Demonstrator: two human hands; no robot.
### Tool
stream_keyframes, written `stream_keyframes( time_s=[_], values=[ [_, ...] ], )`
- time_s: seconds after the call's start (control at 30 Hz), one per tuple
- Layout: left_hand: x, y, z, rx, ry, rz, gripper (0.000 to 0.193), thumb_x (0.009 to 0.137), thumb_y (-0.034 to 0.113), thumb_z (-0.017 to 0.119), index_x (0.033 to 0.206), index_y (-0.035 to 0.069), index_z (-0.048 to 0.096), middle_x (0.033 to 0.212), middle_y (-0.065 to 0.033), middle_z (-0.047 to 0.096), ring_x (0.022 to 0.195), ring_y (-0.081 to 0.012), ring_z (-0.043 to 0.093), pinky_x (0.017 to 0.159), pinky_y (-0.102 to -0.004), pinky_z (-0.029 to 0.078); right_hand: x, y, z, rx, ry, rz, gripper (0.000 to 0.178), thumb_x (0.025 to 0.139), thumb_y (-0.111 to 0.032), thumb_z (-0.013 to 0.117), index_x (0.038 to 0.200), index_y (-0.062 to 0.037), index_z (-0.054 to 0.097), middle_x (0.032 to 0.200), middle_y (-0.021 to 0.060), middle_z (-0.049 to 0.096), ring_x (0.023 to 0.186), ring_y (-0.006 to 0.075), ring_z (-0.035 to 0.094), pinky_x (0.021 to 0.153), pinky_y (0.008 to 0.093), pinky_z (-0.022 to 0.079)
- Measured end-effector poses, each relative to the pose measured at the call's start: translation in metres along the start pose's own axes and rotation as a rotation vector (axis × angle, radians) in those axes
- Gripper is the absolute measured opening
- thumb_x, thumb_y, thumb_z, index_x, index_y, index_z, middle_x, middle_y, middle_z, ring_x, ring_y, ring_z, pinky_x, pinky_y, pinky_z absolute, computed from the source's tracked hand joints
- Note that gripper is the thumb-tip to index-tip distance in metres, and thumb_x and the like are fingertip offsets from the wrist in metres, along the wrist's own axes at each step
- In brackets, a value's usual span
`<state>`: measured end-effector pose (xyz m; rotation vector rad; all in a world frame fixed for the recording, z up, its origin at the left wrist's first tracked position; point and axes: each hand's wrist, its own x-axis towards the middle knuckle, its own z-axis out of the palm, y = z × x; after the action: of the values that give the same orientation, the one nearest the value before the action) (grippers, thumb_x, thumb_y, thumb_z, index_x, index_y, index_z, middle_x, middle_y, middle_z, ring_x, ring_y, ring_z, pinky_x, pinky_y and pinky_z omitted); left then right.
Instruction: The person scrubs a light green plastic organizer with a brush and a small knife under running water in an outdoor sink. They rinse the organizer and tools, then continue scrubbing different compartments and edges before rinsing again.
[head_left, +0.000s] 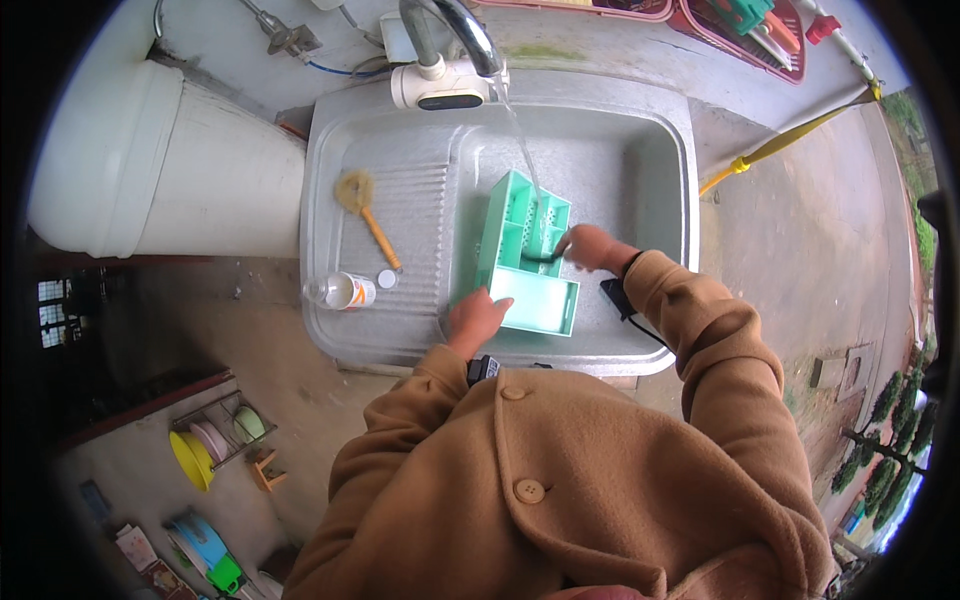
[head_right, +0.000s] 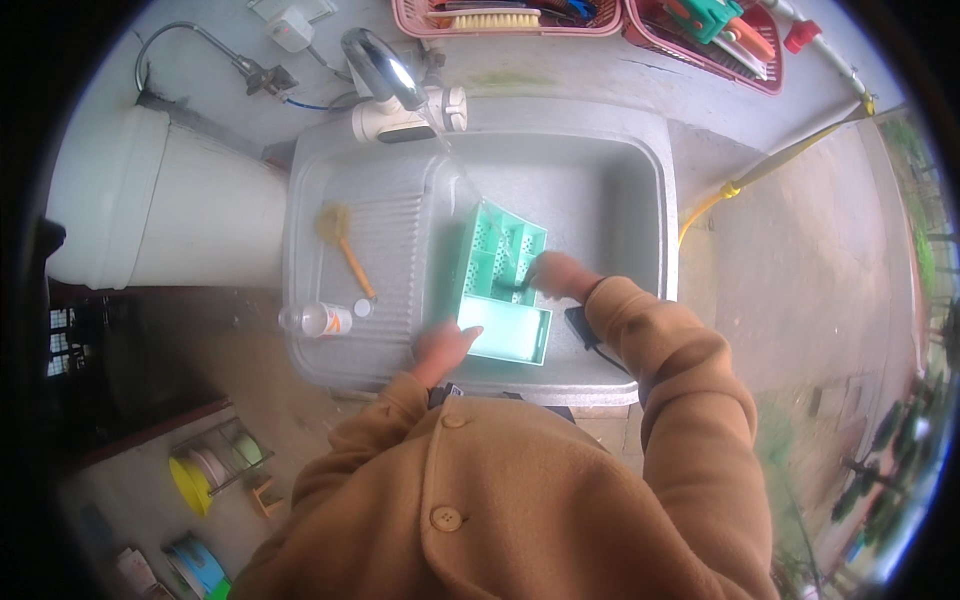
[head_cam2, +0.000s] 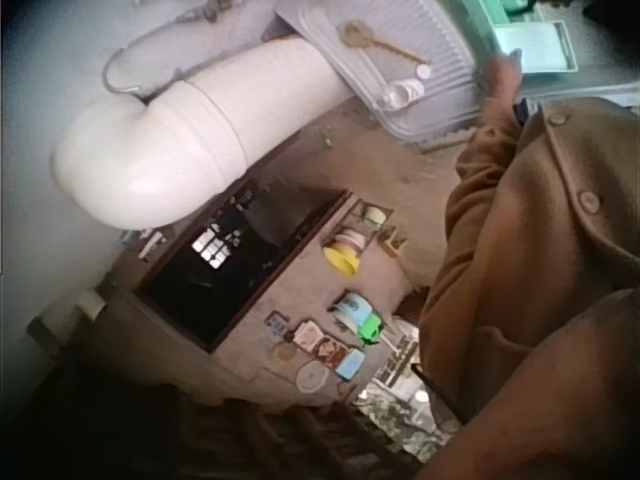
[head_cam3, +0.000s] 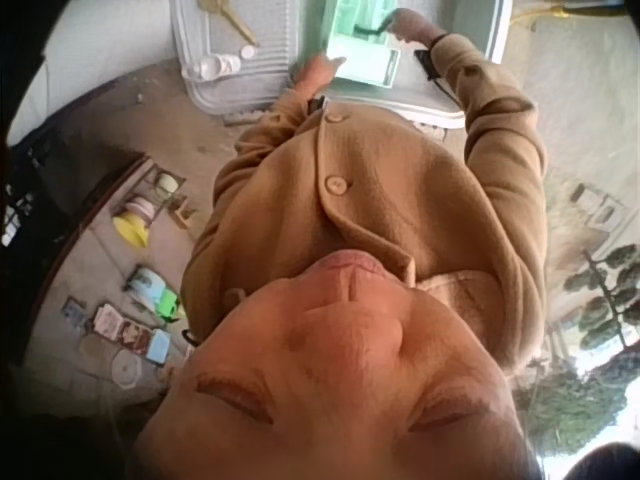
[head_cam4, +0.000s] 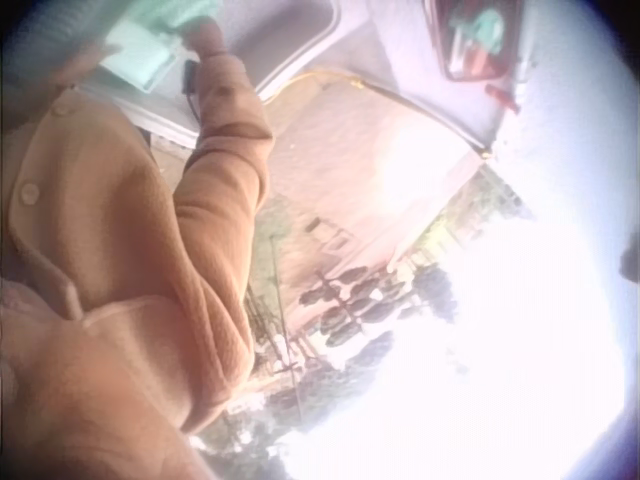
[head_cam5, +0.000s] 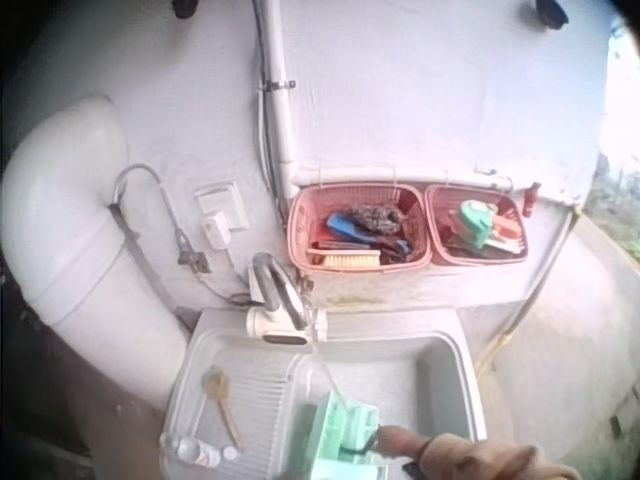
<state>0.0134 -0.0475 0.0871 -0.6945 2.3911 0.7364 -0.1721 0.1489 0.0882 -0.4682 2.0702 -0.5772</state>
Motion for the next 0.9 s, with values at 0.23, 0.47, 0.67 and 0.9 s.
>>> stream_keyframes(
  time_s=[0.23,0.47,0.67,0.9],
  values=[
    [0.004,0.006,-0.028,0.11,0.0,0.144,0.054,0.082,0.052,0.065,0.106,0.003,0.064,0.106,-0.0187,0.068,0.1,-0.0381,0.064,0.085,-0.0462,0.049,0.007,-0.017,-0.054,-0.979,0.521,-0.361,0.012,0.082,-0.015,0.064,0.093,-0.0108,0.067,0.084,0.009,0.067,0.079,0.0285,0.068,0.068,0.0423,0.054],
    [0.007,0.006,-0.031,0.121,0.005,0.179,0.05,0.082,0.049,0.066,0.102,0.004,0.065,0.101,-0.0171,0.069,0.098,-0.0369,0.064,0.084,-0.0456,0.049,0.007,-0.022,-0.033,-1.131,0.413,-0.33,0.01,0.086,-0.016,0.061,0.086,-0.0124,0.071,0.086,0.0064,0.068,0.083,0.0234,0.069,0.07,0.0355,0.053],
    [0.006,0.008,-0.032,0.122,-0.011,0.18,0.05,0.082,0.049,0.065,0.103,0.004,0.065,0.102,-0.0167,0.069,0.099,-0.0368,0.064,0.084,-0.0455,0.048,0.014,-0.025,-0.051,-1.03,0.327,-0.288,0.014,0.088,-0.017,0.061,0.091,-0.0107,0.072,0.088,0.009,0.07,0.081,0.0261,0.07,0.068,0.037,0.055],
    [0.003,0.009,-0.032,0.134,0.005,0.175,0.051,0.082,0.05,0.065,0.104,0.003,0.065,0.104,-0.0176,0.069,0.1,-0.0371,0.064,0.085,-0.046,0.048,0.008,-0.023,-0.035,-0.818,0.265,-0.167,0.017,0.087,-0.011,0.058,0.096,-0.0106,0.073,0.094,0.0118,0.071,0.085,0.0304,0.071,0.07,0.0391,0.056]
  ],
)
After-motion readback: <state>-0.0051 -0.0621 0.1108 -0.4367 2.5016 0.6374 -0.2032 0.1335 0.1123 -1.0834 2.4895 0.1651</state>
